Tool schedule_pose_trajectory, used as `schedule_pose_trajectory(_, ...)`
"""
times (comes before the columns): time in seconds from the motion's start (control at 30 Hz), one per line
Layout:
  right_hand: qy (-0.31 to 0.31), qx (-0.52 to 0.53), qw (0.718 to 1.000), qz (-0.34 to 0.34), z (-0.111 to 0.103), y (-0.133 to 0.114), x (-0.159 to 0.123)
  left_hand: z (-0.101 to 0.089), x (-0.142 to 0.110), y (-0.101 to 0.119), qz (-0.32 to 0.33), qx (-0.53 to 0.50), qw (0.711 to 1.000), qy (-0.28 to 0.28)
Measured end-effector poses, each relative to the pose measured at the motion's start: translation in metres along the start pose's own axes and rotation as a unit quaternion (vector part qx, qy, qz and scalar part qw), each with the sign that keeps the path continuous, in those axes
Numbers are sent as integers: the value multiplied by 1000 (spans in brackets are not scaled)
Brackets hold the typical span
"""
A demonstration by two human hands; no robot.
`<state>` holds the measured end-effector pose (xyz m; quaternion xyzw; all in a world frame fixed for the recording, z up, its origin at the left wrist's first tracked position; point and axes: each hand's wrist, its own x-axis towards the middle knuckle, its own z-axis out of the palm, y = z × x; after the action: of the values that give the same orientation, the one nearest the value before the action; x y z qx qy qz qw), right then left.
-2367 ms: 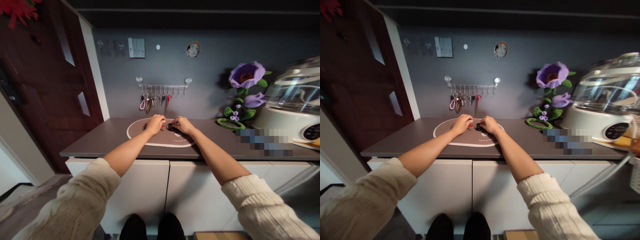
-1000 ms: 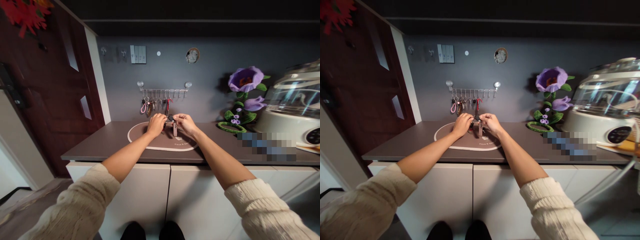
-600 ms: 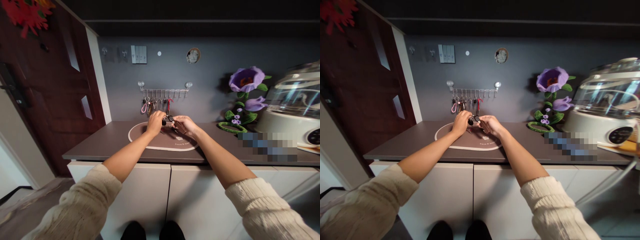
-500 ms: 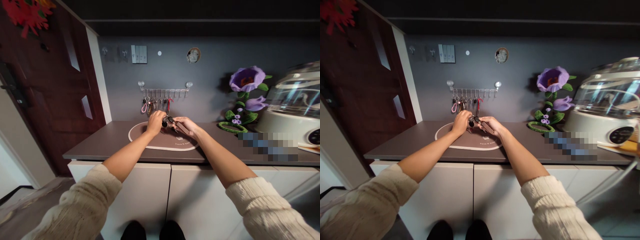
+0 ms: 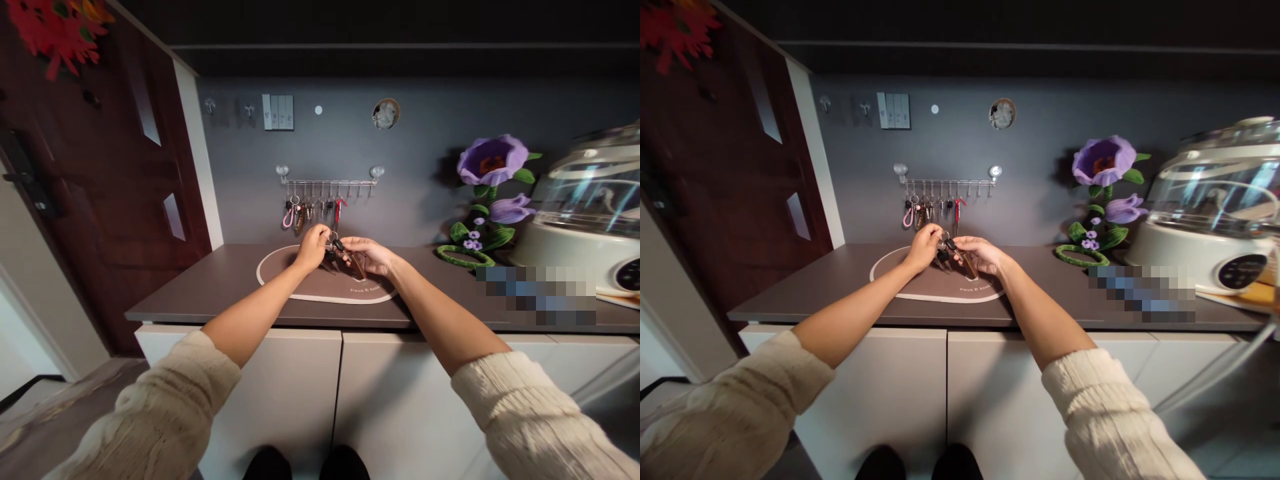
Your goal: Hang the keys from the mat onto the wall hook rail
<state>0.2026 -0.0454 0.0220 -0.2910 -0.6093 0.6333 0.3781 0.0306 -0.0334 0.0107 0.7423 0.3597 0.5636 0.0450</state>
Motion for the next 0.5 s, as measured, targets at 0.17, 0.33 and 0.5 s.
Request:
schedule_pose_trajectory(0.17, 31, -10, 999, -37, 5, 4, 3, 0, 0, 2, -45, -38, 998, 1)
schedule_pose_trajectory(0.33, 83, 12, 992, -90, 10, 5, 7, 2, 0, 5, -68, -64, 996, 6)
schedule_pose_trajectory(0.5, 138, 7, 982, -129, 16, 2, 6, 5, -2, 6, -65, -84, 994, 17)
